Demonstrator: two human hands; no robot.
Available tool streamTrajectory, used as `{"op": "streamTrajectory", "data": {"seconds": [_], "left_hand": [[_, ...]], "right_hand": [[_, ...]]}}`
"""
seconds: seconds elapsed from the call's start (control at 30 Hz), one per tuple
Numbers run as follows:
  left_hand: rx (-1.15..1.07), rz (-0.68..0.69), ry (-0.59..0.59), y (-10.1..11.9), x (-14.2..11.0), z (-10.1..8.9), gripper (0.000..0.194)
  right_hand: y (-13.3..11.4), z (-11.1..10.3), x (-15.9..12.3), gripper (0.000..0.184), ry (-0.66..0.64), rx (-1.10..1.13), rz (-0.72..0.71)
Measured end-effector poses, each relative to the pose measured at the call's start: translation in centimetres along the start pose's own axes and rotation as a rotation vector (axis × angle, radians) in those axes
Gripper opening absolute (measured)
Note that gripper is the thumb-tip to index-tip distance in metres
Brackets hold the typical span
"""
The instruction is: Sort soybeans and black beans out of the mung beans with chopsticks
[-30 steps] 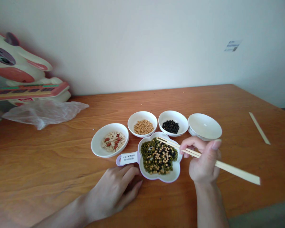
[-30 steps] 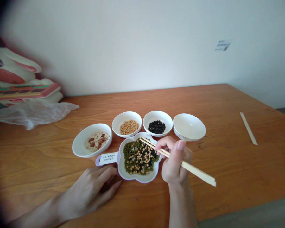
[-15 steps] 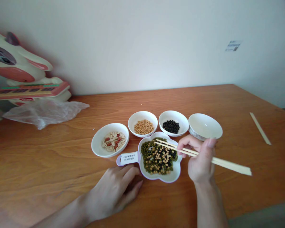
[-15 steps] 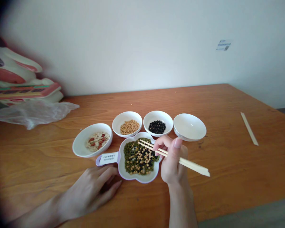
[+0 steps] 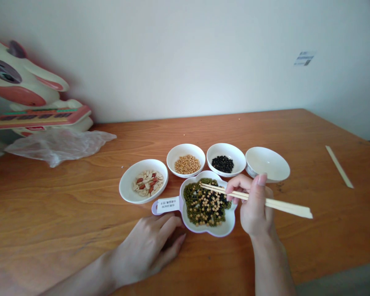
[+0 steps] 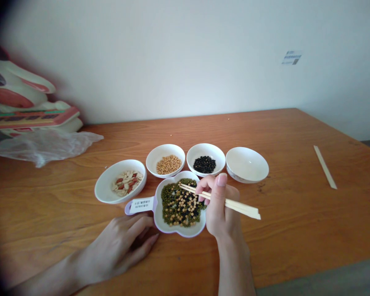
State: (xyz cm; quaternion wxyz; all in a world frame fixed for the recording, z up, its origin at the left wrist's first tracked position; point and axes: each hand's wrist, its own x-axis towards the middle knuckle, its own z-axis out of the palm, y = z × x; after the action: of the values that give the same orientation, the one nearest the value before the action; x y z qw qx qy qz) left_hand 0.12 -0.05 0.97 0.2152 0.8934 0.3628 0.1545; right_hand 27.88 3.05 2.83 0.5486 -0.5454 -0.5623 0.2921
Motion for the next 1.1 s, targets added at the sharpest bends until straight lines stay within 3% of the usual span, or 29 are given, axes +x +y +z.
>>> {"op": "streamTrajectory", "data": {"seconds": [0.53,1.1], "left_hand": [[0.022,0.001,-0.003,-0.02,-0.1,0.09,0.012],[0.006,-0.013,-0.049,-0.12,-0.19,0.04,0.012]], "right_hand": [[-0.52,-0.13,-0.46,0.082,-0.106,-0.025,-0.017],[-0.7,0.05,-0.46,0.082,-0.068,0.011,-0.017]]}}
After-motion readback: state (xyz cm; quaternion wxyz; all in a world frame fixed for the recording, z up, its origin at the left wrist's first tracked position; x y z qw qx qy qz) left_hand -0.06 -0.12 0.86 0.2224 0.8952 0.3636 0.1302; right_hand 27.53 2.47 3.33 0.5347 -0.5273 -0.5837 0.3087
